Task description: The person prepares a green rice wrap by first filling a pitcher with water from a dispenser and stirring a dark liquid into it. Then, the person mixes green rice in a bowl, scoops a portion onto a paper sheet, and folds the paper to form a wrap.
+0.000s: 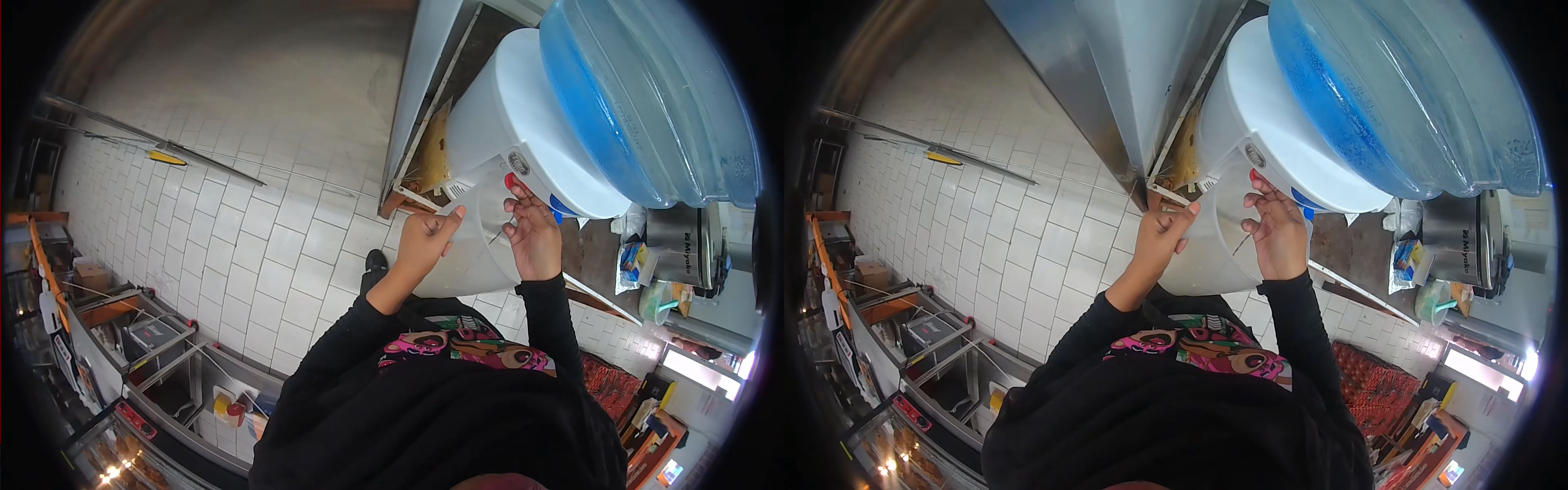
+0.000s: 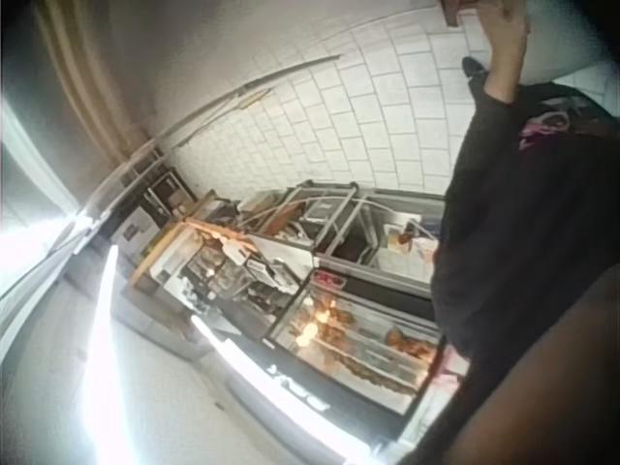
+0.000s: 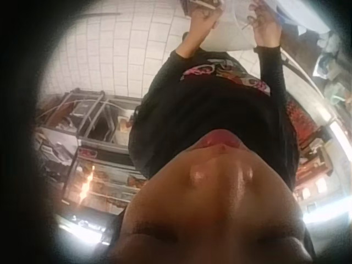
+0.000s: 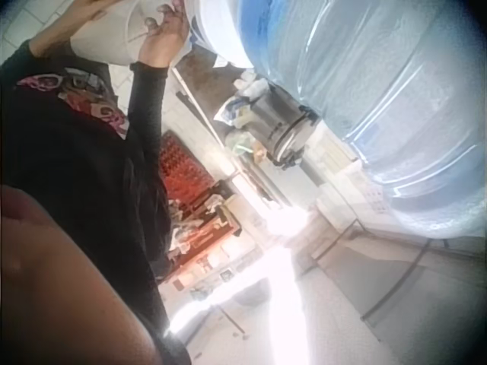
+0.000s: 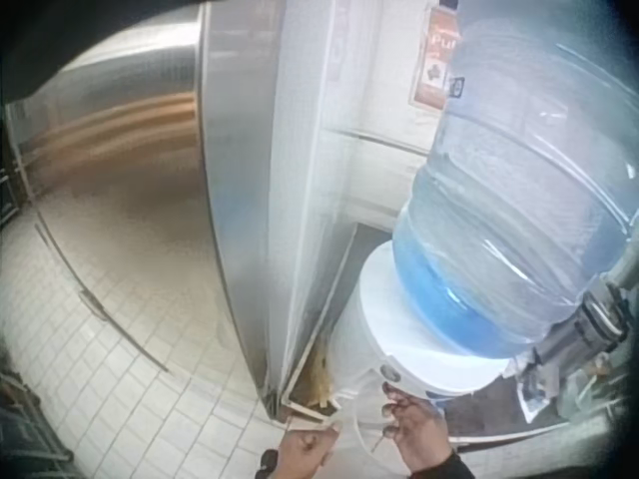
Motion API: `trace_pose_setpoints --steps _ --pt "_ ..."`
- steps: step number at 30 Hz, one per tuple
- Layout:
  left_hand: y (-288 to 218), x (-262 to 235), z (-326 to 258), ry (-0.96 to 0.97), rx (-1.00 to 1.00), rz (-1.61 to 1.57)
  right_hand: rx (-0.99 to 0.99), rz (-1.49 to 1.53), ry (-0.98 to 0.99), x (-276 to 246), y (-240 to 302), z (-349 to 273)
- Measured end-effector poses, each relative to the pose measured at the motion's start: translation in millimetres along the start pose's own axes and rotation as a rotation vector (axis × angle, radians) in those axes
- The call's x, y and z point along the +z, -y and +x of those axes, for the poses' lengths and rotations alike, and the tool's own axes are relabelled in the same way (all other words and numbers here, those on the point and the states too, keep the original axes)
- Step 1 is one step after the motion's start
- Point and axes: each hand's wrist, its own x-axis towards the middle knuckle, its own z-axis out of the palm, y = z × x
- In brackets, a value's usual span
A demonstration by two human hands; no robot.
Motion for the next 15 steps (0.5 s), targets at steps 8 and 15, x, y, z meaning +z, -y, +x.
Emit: trace_pose_setpoints --steps 8,15 --pt "3.0 -0.5 0.0 -0.001 0.034 0.013 -0.044 0.042 -0.031 -1.3 0.2 3.4" --pt "6.7 1.4 4.0 0.022 0.011 0.001 -0.078 0.051 -0.084 -1.7 11.1 -5.4"
